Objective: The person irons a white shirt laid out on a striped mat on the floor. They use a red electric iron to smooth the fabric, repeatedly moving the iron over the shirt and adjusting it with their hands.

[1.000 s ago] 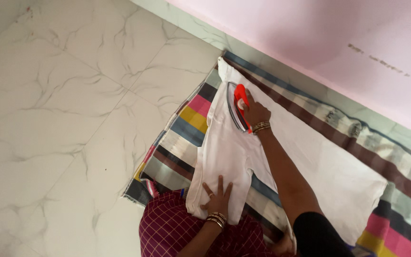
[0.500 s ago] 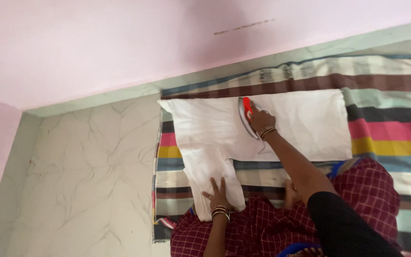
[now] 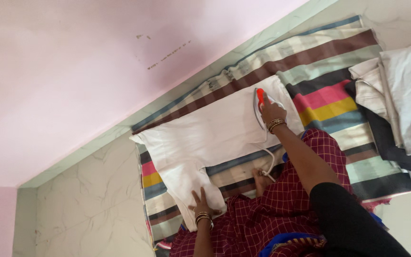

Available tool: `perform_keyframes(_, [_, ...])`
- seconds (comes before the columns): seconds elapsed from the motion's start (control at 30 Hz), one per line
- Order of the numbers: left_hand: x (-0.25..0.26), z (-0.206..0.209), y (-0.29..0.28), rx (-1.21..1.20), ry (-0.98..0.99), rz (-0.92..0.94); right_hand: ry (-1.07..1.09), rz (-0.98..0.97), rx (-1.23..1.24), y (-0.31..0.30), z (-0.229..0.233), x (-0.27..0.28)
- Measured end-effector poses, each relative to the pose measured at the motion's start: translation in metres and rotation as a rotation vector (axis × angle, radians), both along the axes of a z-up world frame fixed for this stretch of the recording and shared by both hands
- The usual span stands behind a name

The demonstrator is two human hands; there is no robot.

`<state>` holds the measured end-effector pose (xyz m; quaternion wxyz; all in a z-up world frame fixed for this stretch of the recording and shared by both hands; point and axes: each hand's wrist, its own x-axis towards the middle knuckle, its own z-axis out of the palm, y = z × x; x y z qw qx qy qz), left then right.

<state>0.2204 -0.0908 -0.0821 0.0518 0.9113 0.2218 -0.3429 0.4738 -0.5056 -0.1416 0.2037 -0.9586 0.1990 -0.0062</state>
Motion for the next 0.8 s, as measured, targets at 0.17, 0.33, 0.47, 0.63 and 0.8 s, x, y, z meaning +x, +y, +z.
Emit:
perform_keyframes(0.17, [-0.005, 0.0, -0.006, -0.025, -0.076, 0.031, -0.04, -0.146, 0.022, -0.007, -0.017, 0.017])
perform_keyframes(0.33, [0.007, 0.004, -0.009, 0.028, 0.011, 0.055, 0.056, -0.195, 0.076, -0.024, -0.025, 0.041])
perform_keyframes(0.47, [0.009, -0.004, -0.011, 0.082, 0.034, 0.009, 0.108, -0.132, 0.05, -0.027, -0.027, 0.046])
perform_keyframes(0.63, [0.01, -0.007, -0.004, 0.037, -0.097, -0.101, 0.079, -0.081, 0.075, -0.039, -0.017, 0.033])
perform_keyframes(0.8, [0.003, -0.024, 0.008, 0.009, -0.021, 0.04, 0.094, 0.096, 0.05, -0.071, -0.004, -0.001])
